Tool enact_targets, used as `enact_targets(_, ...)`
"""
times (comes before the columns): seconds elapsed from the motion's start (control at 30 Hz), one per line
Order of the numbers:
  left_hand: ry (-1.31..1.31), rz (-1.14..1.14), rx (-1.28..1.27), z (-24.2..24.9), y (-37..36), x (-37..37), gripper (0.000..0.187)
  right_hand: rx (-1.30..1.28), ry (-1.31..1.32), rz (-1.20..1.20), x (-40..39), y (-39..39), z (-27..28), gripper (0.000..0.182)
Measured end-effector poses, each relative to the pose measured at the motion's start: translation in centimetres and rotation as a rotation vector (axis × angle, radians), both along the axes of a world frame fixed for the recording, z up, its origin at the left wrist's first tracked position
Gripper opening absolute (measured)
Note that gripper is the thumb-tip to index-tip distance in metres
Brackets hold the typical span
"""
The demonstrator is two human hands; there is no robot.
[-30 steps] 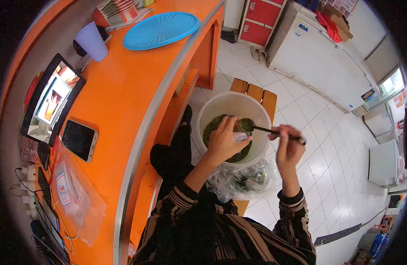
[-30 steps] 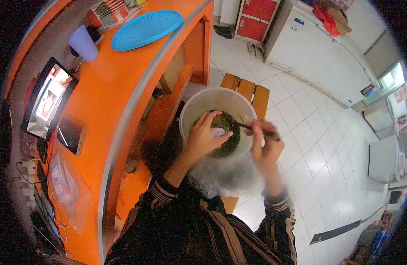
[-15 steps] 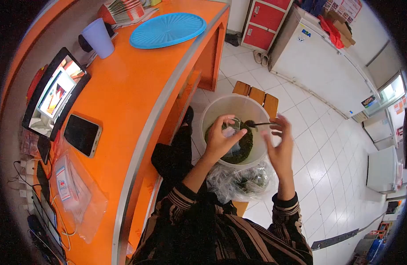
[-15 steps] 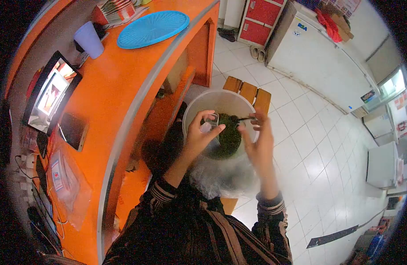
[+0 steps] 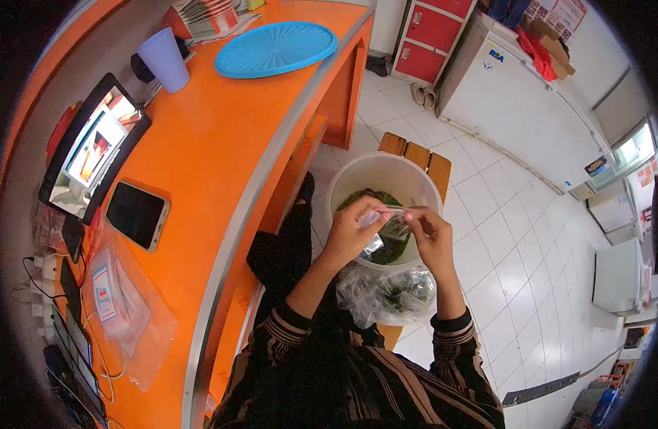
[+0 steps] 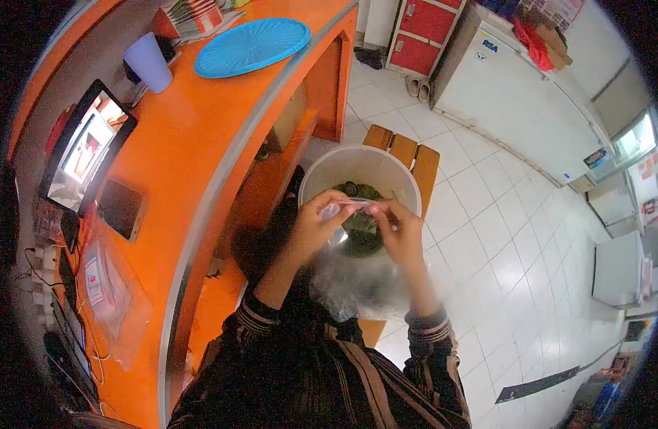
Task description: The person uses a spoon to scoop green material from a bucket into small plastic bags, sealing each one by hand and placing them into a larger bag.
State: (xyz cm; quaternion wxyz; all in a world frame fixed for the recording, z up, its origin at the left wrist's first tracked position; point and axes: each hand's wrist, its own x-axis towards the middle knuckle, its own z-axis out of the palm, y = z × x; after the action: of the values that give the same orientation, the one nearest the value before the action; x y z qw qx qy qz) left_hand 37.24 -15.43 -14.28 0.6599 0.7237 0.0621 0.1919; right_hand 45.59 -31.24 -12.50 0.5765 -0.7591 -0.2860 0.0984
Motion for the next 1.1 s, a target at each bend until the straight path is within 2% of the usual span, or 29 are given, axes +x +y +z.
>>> enact_targets(0.07, -0.002, 0.009, -0.09, 0.6, -0.4, -0.2, 0.03, 0.079, 0.009, 0.01, -0.1, 0.0, 0.0, 0.015)
enact_targets(0.17, 0.031, -0.08, -0.06, -0.3, -0.5, -0.1, 0.033, 0.158, 0.149, 0.012, -0.3, -0.3, 0.6, 0.014)
enact_targets(0.3, -0.034, -0.039, 0.037, 0.7, -0.8, -0.3, 0.03, 0.053, -0.024, -0.053, -0.8, -1.0, 1.1, 0.011)
enact_targets(0.37, -0.145, 0.004, 0.03, 1.6, -1.4, -0.4, 0.022, 0.011, -0.094, -0.053, -1.2, -1.2, 1.6, 0.01)
enact_targets(0.43, -0.103, -0.031, 0.019, 2.1, -1.7, -0.5, 0.018, -0.029, -0.171, -0.013, -1.9, -1.1, 2.7, 0.008)
enact_targets(0.67, -0.131, -0.025, 0.088, 2.8, -2.0, -1.9, 0.011, -0.115, -0.225, -0.029, -2.9, -4.8, 4.2, 0.008)
enact_targets(0.7, -0.13, -0.028, 0.088, 1.9, -1.2, -2.0, 0.011, -0.072, -0.105, -0.094, -2.7, -6.0, 4.1, 0.008)
enact_targets(0.73, -0.079, 0.059, -0.144, 0.1, 0.0, -1.9, 0.012, -0.029, 0.016, -0.158, -2.3, -7.3, 4.1, 0.009)
enact_targets(0.77, -0.025, 0.149, -0.377, -1.4, 1.2, -2.0, 0.014, -0.183, 0.047, -0.06, -1.9, -9.0, 3.9, 0.013)
enact_targets(0.8, -0.025, 0.15, -0.377, -2.2, 2.3, -2.3, 0.014, -0.184, 0.048, -0.059, -2.1, -8.9, 3.9, 0.013)
enact_targets(0.87, -0.492, -0.437, -1.28, -3.8, 3.8, -2.9, 0.021, -0.455, -0.117, 0.047, -3.2, -8.0, 3.9, 0.02)
enact_targets(0.9, -0.571, -0.486, -1.345, -5.2, 3.1, -2.5, 0.025, -0.394, 0.005, 0.049, -3.4, -7.2, 3.2, 0.029)
enact_targets(0.93, -0.57, -0.489, -1.344, -4.5, 1.8, -2.5, 0.025, -0.392, 0.004, 0.047, -3.8, -6.0, 2.9, 0.029)
enact_targets(1.0, -0.378, -0.112, -1.32, -3.4, -1.1, -2.9, 0.021, -0.093, 0.243, 0.021, -4.9, -3.1, 2.4, 0.03)
enact_targets(1.03, -0.379, -0.139, -1.231, -3.1, -2.2, -2.7, 0.026, -0.09, 0.246, 0.023, -5.4, -1.7, 2.2, 0.03)
enact_targets(1.07, -0.316, -0.168, -1.287, -2.7, -2.9, -3.5, 0.027, -0.029, 0.187, 0.078, -5.8, -0.3, 2.0, 0.029)
enact_targets(1.1, -0.226, -0.106, -1.307, -3.8, -3.7, -3.5, 0.026, 0.033, 0.125, 0.13, -5.9, 0.5, 1.8, 0.03)
